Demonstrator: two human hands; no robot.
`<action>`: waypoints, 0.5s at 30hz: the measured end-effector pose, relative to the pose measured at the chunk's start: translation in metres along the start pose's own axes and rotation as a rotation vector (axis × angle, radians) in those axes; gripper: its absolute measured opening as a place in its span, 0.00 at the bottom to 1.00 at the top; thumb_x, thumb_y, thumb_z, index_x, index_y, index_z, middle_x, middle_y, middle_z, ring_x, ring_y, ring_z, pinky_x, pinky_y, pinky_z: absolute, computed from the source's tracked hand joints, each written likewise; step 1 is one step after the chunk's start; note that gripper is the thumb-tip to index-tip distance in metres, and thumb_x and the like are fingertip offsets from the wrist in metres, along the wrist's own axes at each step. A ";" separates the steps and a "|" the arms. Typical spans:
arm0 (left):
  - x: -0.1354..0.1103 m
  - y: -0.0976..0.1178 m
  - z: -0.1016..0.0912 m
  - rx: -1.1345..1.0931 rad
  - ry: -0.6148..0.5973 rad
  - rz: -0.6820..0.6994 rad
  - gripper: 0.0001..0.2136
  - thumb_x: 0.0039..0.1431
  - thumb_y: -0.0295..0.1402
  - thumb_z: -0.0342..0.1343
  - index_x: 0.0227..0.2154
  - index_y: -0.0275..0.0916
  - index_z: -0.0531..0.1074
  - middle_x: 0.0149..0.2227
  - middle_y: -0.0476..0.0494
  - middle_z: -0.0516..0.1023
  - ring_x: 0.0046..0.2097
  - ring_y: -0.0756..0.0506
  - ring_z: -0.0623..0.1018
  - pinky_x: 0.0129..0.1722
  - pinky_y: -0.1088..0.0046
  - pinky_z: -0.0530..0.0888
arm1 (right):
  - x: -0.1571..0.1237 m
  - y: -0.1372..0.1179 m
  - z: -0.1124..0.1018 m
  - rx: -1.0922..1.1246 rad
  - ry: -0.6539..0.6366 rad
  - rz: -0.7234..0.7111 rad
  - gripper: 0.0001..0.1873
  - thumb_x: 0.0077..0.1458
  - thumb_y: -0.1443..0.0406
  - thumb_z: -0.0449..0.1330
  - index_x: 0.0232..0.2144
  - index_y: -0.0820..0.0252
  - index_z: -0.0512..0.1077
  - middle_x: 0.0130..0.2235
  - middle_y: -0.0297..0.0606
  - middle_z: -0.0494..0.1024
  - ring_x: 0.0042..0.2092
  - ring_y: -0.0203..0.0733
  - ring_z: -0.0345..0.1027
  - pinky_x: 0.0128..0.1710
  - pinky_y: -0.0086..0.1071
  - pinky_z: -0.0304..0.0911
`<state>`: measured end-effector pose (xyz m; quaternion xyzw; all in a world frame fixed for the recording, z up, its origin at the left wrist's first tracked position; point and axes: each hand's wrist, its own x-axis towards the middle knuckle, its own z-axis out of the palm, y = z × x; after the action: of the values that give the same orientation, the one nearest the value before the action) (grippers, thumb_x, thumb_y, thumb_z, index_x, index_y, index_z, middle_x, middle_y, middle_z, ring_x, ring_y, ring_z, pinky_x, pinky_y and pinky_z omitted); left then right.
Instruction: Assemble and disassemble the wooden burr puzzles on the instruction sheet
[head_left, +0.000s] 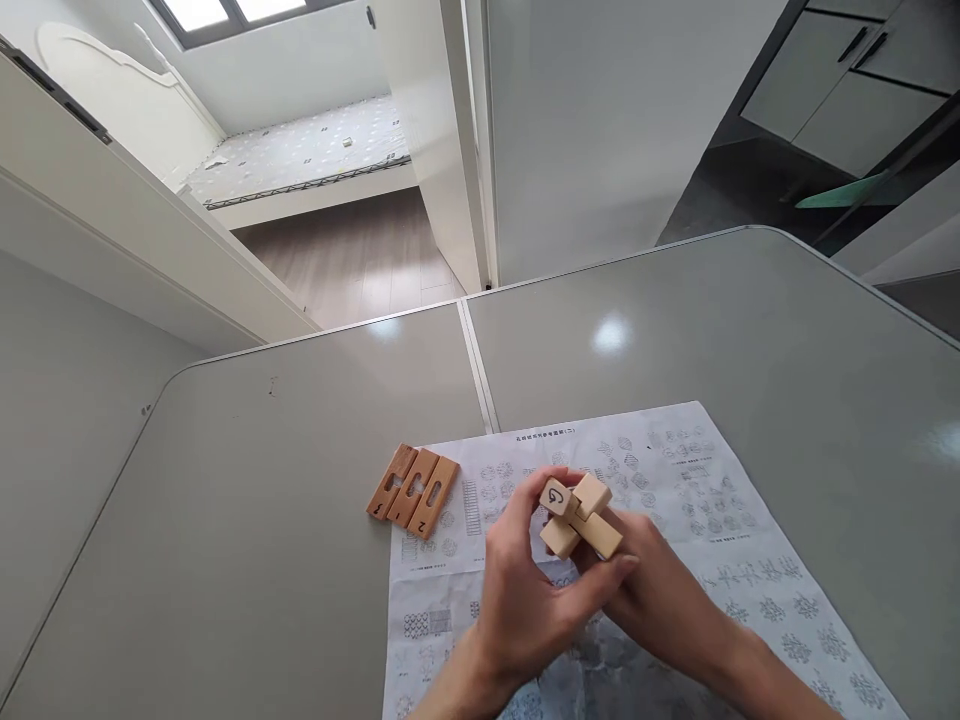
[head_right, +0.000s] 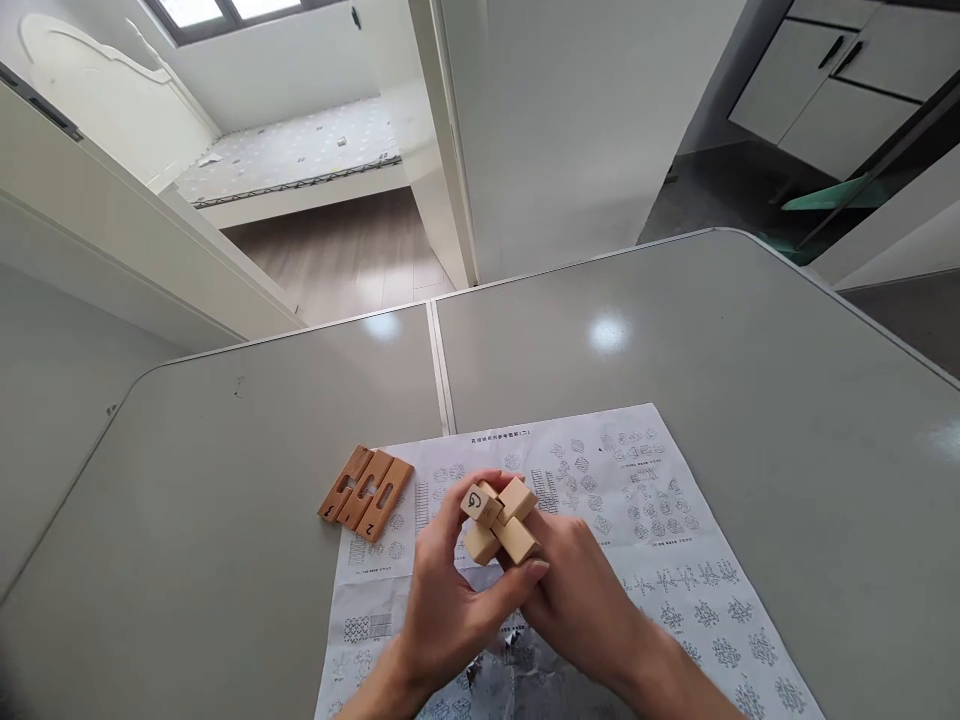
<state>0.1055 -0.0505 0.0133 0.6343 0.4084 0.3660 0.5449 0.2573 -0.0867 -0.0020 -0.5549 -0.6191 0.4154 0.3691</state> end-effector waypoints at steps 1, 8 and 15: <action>0.001 -0.001 -0.003 -0.030 -0.031 -0.021 0.27 0.55 0.32 0.71 0.57 0.43 0.71 0.53 0.41 0.82 0.51 0.38 0.82 0.54 0.61 0.79 | 0.002 -0.002 -0.004 0.100 -0.070 0.024 0.07 0.67 0.65 0.54 0.33 0.55 0.67 0.30 0.33 0.75 0.28 0.38 0.65 0.29 0.29 0.61; 0.003 -0.005 -0.014 -0.218 -0.186 -0.138 0.30 0.58 0.44 0.71 0.60 0.42 0.70 0.50 0.37 0.83 0.38 0.43 0.82 0.43 0.62 0.82 | 0.000 -0.011 -0.021 0.506 -0.224 0.145 0.25 0.71 0.43 0.55 0.38 0.57 0.75 0.36 0.38 0.75 0.34 0.41 0.67 0.36 0.34 0.70; -0.002 -0.004 -0.005 -0.196 -0.080 -0.097 0.26 0.59 0.42 0.70 0.57 0.41 0.71 0.52 0.36 0.81 0.54 0.34 0.81 0.55 0.56 0.80 | -0.008 -0.006 -0.005 0.420 -0.031 0.168 0.26 0.69 0.42 0.57 0.41 0.57 0.79 0.36 0.39 0.79 0.39 0.45 0.72 0.42 0.35 0.71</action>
<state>0.0999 -0.0499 0.0102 0.5716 0.3789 0.3515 0.6373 0.2608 -0.0948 0.0058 -0.5090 -0.4765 0.5728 0.4311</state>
